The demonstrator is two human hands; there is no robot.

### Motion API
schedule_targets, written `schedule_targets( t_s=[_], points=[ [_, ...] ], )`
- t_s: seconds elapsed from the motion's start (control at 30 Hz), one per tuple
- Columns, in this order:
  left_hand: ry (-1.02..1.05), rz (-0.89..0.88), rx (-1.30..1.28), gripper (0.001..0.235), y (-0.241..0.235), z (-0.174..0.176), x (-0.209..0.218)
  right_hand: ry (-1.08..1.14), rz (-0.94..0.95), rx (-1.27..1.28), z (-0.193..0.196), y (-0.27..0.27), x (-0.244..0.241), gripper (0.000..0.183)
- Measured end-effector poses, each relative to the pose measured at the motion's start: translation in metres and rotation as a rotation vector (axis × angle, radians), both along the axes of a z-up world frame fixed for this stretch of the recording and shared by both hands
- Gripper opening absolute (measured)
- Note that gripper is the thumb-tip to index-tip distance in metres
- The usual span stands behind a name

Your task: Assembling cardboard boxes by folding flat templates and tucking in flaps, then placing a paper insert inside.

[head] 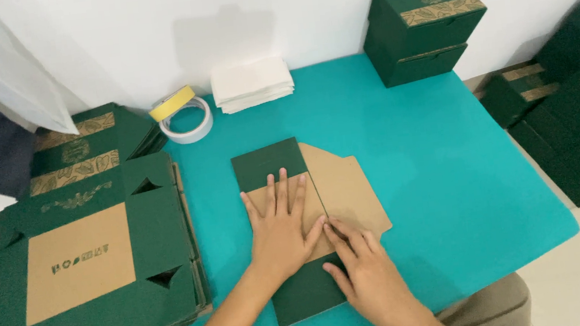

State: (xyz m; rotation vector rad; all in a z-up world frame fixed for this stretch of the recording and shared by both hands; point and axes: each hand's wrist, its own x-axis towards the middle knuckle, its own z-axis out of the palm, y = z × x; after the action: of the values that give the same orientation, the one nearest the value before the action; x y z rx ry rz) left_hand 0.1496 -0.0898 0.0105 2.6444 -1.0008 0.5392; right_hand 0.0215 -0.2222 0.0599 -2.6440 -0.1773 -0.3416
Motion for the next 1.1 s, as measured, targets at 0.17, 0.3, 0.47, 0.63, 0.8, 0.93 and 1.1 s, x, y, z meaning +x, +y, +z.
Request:
schedule_targets(
  t_s=[0.17,0.3,0.47,0.63,0.8,0.93,1.1],
  points=[
    [0.095,0.014,0.077,0.078,-0.001,0.007,0.000,0.164,-0.161,-0.016,0.033,-0.063,0.025,0.042],
    [0.171,0.022,0.172,0.079,0.001,0.005,0.002,0.440,-0.112,0.147,0.025,-0.095,0.055,0.051],
    [0.177,0.031,0.179,0.078,0.000,0.007,0.001,0.495,-0.139,0.487,0.031,-0.105,0.077,0.050],
    [0.179,0.028,0.174,0.078,0.000,0.006,0.002,0.462,-0.082,0.492,0.032,-0.093,0.081,0.047],
    [0.137,0.029,0.183,0.078,0.001,0.004,0.002,0.424,0.011,-0.027,0.045,-0.085,0.082,0.041],
    [0.150,0.022,0.187,0.079,0.001,0.006,0.003,0.379,0.026,-0.263,0.031,-0.093,0.084,0.036],
    [0.102,0.021,0.180,0.079,0.001,0.005,0.002,0.186,0.090,-0.452,0.025,-0.091,0.079,0.034]
  ],
)
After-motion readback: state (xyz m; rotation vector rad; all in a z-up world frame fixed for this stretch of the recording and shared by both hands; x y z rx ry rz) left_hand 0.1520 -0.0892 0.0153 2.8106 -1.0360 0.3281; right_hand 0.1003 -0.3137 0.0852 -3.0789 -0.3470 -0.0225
